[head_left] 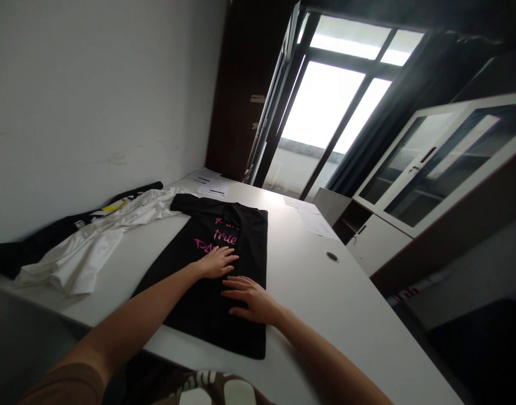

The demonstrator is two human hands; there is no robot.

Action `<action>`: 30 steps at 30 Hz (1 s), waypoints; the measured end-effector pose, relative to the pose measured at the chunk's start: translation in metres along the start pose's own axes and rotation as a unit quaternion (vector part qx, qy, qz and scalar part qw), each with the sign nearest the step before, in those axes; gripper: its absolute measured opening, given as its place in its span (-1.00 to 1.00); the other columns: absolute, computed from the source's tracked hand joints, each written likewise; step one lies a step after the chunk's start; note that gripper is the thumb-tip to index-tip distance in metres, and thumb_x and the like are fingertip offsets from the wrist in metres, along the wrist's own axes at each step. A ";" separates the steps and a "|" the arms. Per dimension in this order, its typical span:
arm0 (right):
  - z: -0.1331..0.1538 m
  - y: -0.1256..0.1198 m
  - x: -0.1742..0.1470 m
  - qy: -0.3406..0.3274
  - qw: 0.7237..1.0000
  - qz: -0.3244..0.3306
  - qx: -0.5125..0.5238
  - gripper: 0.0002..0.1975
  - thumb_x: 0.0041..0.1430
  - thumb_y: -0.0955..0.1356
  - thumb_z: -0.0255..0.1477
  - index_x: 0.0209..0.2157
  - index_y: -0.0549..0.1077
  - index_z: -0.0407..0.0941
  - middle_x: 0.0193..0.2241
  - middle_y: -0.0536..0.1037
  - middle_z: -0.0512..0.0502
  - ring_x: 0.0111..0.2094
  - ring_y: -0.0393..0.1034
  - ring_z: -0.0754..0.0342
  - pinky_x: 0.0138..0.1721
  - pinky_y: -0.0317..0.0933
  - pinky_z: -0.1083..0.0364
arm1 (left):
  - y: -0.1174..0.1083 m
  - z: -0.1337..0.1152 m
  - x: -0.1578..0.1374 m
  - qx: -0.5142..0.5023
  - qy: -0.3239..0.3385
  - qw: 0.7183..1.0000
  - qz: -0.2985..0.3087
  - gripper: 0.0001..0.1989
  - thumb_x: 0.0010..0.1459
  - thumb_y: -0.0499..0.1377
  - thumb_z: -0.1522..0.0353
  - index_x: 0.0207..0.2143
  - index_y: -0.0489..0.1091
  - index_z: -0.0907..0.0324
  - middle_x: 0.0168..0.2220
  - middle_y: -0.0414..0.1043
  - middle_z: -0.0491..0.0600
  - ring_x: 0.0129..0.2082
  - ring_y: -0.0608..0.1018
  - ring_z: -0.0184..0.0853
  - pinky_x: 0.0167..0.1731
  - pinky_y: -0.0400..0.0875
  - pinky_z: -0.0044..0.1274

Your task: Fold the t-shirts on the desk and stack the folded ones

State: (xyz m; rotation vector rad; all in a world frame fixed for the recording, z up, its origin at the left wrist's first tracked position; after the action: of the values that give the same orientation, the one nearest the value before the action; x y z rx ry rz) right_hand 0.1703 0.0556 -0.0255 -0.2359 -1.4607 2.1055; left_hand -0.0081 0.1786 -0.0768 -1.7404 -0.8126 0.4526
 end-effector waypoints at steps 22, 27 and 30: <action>-0.022 -0.005 0.001 0.040 0.997 -0.059 0.037 -0.50 0.32 0.39 -0.33 0.27 0.45 0.09 0.29 0.41 -0.09 0.33 0.24 -0.14 0.37 0.08 -0.18 | -0.002 -0.010 0.001 0.035 0.004 0.999 0.010 -0.47 0.43 0.02 0.23 0.40 0.18 0.04 0.47 0.04 0.13 0.45 0.12 0.01 0.35 0.02 0.02; -0.022 -0.005 0.000 0.033 0.996 -0.068 0.040 -0.50 0.30 0.39 -0.34 0.26 0.46 0.08 0.27 0.43 -0.10 0.32 0.26 -0.14 0.36 0.10 -0.17 | -0.002 -0.010 0.002 0.038 0.004 0.999 0.014 -0.47 0.43 0.02 0.24 0.40 0.17 0.00 0.47 0.05 0.12 0.45 0.12 -0.01 0.35 0.03 0.03; -0.020 -0.007 0.000 0.029 0.996 -0.071 0.047 -0.51 0.30 0.39 -0.34 0.25 0.47 0.09 0.26 0.45 -0.10 0.31 0.28 -0.14 0.36 0.11 -0.17 | -0.004 -0.011 0.003 0.033 0.001 0.999 0.019 -0.46 0.43 0.02 0.23 0.41 0.16 0.00 0.46 0.05 0.13 0.45 0.12 0.01 0.35 0.04 0.03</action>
State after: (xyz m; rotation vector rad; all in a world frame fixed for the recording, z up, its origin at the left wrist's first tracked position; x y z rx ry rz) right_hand 0.1816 0.0740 -0.0271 -0.1517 -1.3009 2.0296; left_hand -0.0001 0.1735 -0.0691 -1.6973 -0.7565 0.4975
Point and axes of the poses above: each hand's wrist, its own x-axis towards the middle knuckle, its own y-axis out of the palm, z = x × y, the point moved 3 cm from there along x, towards the middle knuckle
